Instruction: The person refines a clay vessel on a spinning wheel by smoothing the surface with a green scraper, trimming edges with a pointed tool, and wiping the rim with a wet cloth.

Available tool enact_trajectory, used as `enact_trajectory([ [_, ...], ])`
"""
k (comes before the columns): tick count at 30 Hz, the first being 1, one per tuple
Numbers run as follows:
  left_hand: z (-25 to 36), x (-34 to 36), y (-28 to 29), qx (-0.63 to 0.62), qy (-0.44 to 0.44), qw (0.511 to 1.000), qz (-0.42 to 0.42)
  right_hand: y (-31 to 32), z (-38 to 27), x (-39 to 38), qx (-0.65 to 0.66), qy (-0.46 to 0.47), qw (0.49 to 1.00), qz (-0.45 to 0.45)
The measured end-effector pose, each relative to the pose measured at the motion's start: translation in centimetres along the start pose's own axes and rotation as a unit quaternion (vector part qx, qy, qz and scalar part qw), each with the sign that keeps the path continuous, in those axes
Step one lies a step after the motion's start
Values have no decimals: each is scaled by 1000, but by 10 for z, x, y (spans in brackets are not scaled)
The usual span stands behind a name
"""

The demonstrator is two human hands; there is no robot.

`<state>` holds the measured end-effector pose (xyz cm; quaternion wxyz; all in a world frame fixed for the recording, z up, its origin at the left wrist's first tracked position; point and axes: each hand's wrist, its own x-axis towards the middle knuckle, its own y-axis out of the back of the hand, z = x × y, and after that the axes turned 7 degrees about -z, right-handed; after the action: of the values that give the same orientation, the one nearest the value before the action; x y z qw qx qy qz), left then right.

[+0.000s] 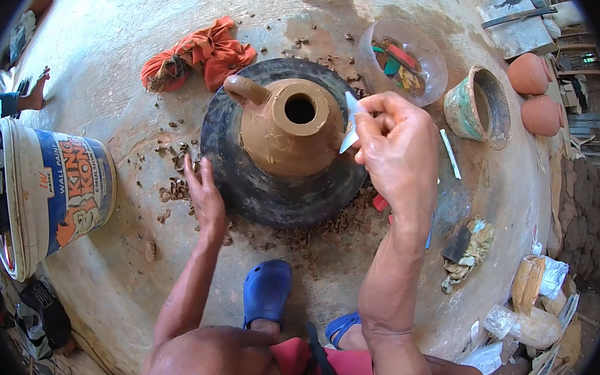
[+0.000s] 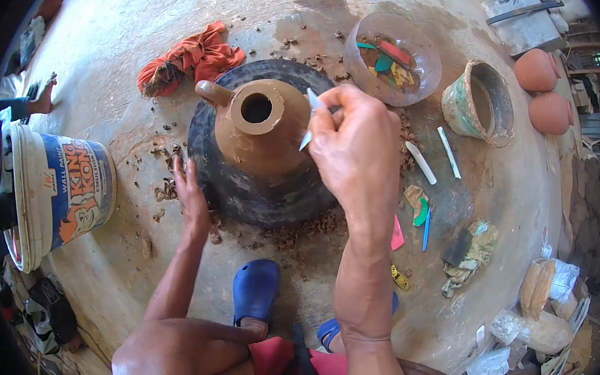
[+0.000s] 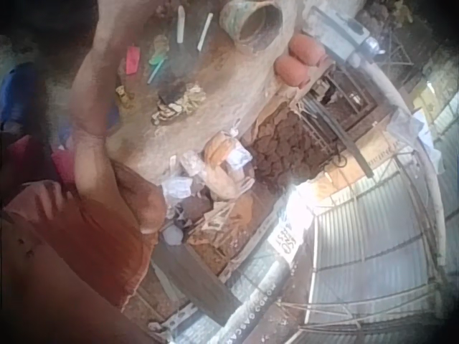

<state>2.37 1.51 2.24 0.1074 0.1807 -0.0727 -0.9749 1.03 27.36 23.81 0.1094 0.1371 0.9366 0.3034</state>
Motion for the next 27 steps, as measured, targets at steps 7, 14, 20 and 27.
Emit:
enact_trajectory([
  [7, 23, 73, 9, -18, -41, 999, -31, -15, -13, 1, -131, 90, 987, -12],
  [14, 4, 56, 3, 100, -50, 992, -51, -32, -14, -17, 232, 14, 973, -6],
  [20, 4, 35, -6, 124, -52, 991, -15, -19, 14, -24, 190, 65, 975, 98],
  [27, -13, 27, -3, 100, -55, 993, 17, -26, 21, -24, -50, 189, 976, 99],
])
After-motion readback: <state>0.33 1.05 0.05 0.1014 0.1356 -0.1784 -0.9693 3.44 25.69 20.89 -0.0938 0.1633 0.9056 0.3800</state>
